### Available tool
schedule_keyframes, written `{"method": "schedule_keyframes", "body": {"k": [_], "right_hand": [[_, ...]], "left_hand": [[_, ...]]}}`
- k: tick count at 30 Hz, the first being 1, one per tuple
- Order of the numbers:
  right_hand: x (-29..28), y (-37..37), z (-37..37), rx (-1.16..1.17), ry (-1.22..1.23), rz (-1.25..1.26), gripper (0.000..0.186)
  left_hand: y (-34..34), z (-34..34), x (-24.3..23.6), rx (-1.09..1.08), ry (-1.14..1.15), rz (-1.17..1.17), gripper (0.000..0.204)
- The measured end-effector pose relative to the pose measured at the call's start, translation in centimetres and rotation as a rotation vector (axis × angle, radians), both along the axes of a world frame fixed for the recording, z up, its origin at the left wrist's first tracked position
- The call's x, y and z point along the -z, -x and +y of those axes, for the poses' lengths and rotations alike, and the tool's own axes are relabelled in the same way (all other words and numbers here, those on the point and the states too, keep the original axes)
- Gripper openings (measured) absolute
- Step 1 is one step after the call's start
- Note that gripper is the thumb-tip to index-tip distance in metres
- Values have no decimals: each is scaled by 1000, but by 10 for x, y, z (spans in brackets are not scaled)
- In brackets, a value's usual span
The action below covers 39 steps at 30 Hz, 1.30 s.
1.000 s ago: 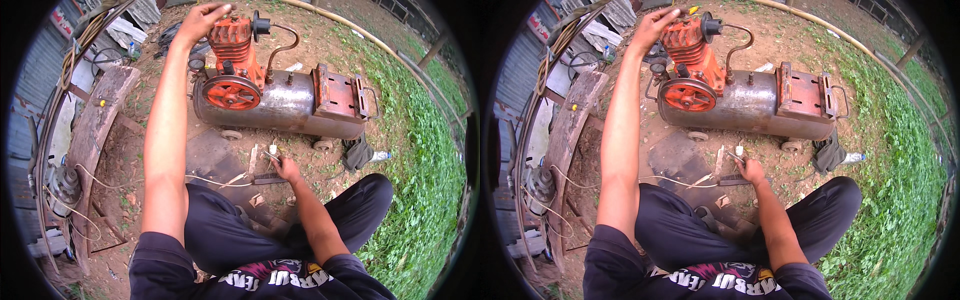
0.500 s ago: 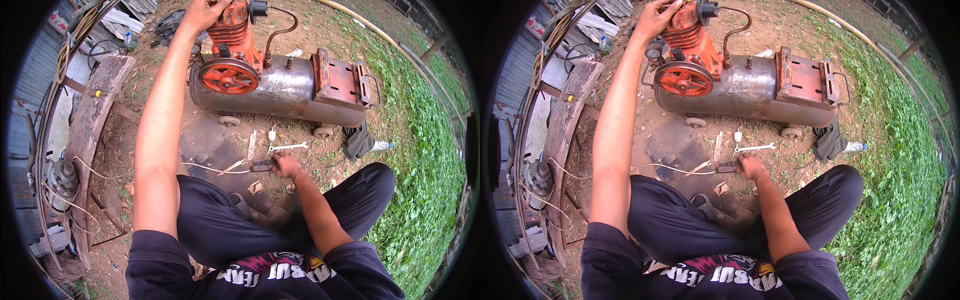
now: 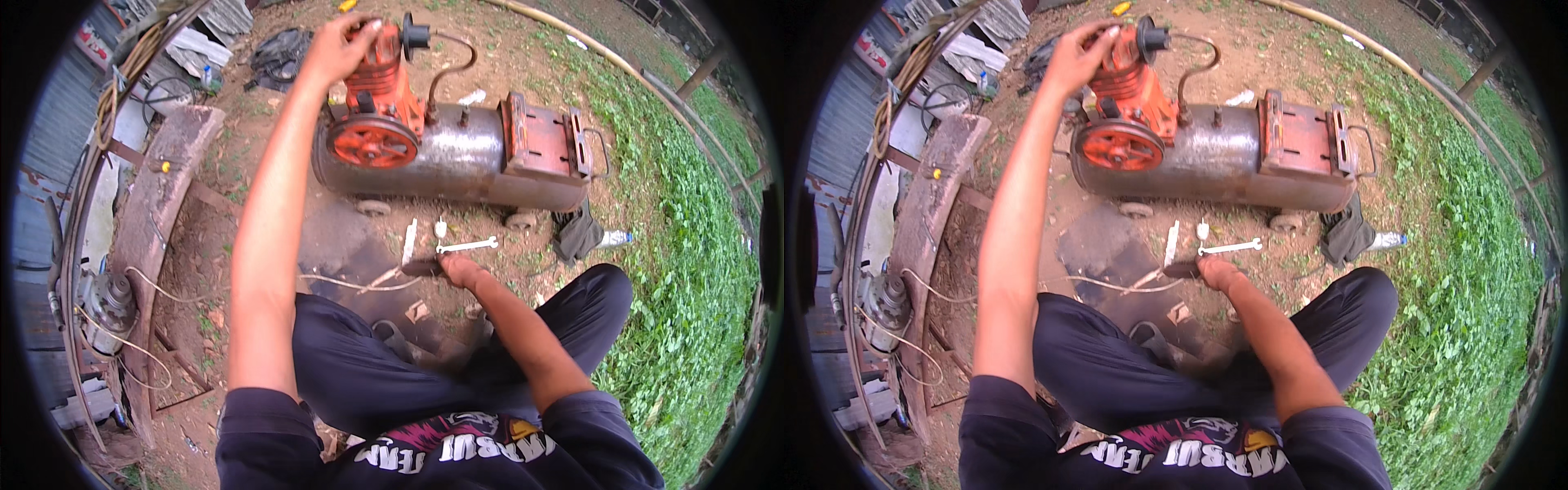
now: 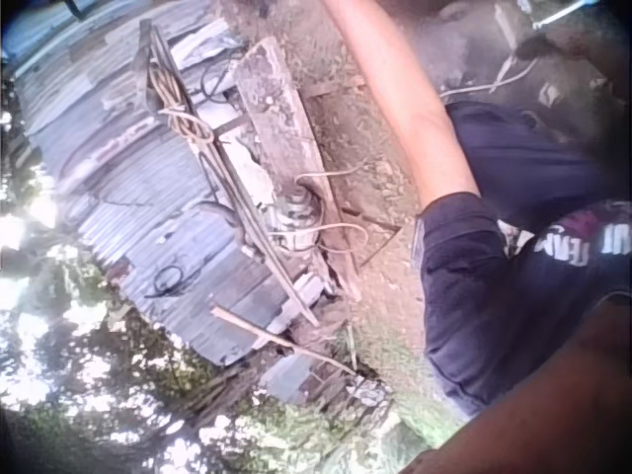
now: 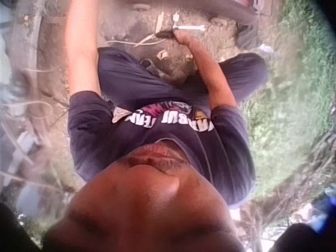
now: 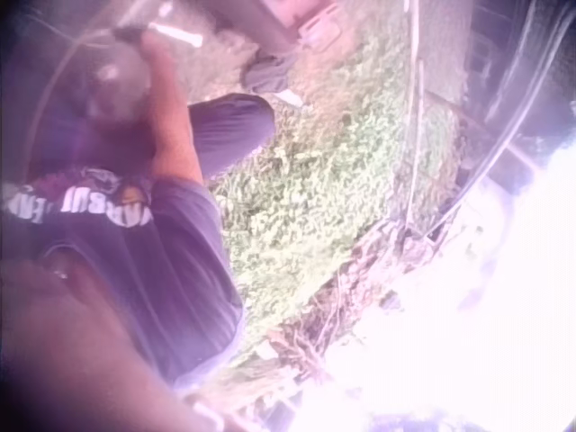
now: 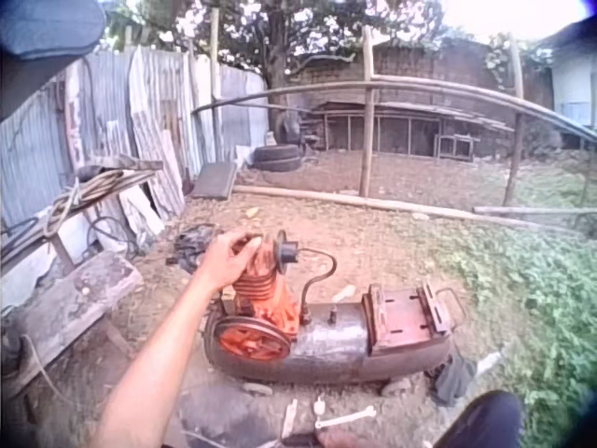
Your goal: The person cleans an air compressor by wiping the tank with a cloth, scraping a metal component with a tool, and using a wrench on a bolt.
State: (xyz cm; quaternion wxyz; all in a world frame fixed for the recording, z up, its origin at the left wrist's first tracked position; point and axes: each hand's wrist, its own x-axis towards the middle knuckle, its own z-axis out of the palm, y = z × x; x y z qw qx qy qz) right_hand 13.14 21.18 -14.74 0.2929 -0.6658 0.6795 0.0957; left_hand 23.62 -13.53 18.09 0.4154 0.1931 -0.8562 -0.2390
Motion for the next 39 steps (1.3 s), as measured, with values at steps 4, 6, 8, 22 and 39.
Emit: {"method": "schedule_keyframes", "body": {"k": [4,6,8,22,39], "right_hand": [[-97,-8,-10,-51,-1,-139,53],[-151,-15,-11,97,37,-319,58],[-156,-11,6,400,284,-425,64],[-143,21,-55,690,902,27,69],[-145,-12,-12,927,612,-267,82]], "left_hand": [[4,13,1,-2,64,143,36],[-6,14,6,-48,123,123,38],[-11,33,15,-86,105,193,42],[-10,124,73,-526,42,114,27],[-18,109,80,-461,153,226,19]]}}
